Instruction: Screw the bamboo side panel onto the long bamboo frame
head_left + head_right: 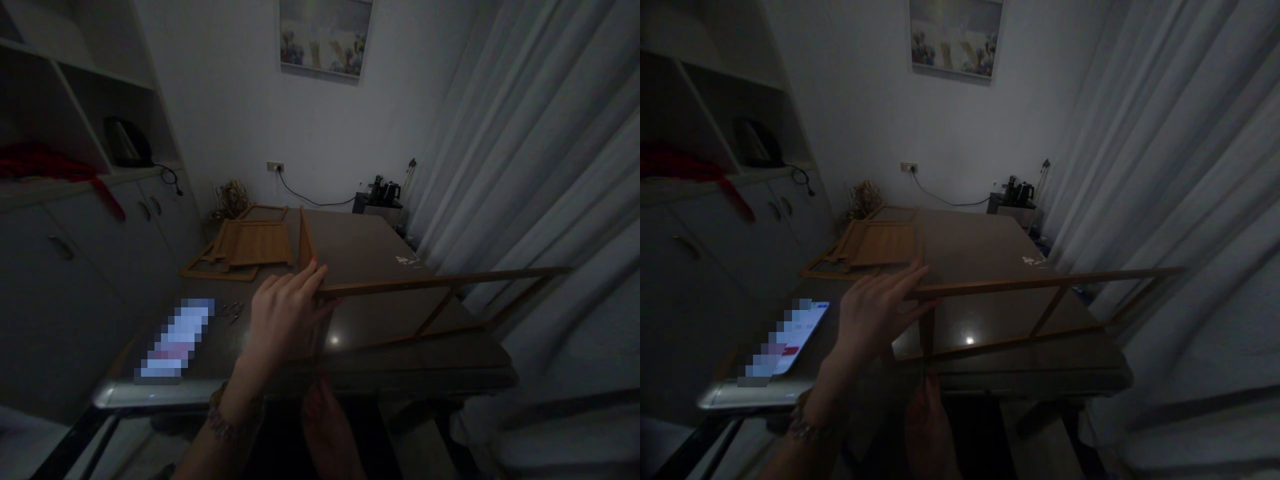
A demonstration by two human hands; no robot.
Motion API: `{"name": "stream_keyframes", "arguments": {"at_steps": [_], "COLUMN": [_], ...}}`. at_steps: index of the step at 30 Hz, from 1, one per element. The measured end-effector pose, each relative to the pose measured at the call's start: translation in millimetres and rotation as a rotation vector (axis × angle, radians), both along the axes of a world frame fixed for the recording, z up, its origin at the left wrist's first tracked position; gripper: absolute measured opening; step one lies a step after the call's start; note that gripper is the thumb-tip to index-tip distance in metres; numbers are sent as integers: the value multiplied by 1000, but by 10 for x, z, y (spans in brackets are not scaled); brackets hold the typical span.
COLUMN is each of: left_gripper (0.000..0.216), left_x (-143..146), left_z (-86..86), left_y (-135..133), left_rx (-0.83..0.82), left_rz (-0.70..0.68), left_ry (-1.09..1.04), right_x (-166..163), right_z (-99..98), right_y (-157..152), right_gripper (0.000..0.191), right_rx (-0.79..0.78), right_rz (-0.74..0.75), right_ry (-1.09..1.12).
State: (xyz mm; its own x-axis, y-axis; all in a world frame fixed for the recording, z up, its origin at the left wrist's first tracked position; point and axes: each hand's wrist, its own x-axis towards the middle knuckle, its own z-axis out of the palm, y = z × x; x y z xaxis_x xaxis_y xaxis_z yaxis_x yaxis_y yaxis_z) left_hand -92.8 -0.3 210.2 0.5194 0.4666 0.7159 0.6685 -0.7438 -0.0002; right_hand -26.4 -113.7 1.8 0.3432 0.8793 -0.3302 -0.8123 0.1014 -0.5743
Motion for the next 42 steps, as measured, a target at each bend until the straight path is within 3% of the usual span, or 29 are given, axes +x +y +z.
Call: {"name": "stream_keyframes", "arguments": {"at_steps": [9, 15, 21, 28, 33, 37, 42], "left_gripper": [48, 49, 49, 48, 48, 48, 49], "left_x": [8, 1, 6, 0, 1, -3, -2], "left_z": [0, -14, -4, -21, -12, 6, -1], "left_y": [-7, 7, 4, 4, 2, -17, -13], "left_rx": [0, -20, -21, -19, -18, -28, -35], "left_rz": [2, 3, 3, -4, -11, -7, -22], "left_ry": [-6, 14, 14, 7, -4, -3, -18], "right_x": [-63, -106, -89, -116, -89, -87, -127], "right_z": [69, 110, 100, 30, 153, 173, 8], "right_y": [50, 56, 51, 29, 32, 51, 101], "right_gripper": [34, 25, 20, 16, 36, 39, 40], "right_rx": [75, 90, 123, 143, 223, 217, 33], "right_rz": [17, -46, 166, 186, 233, 183, 131], "right_ry": [253, 393, 482, 470, 520, 317, -240]}}
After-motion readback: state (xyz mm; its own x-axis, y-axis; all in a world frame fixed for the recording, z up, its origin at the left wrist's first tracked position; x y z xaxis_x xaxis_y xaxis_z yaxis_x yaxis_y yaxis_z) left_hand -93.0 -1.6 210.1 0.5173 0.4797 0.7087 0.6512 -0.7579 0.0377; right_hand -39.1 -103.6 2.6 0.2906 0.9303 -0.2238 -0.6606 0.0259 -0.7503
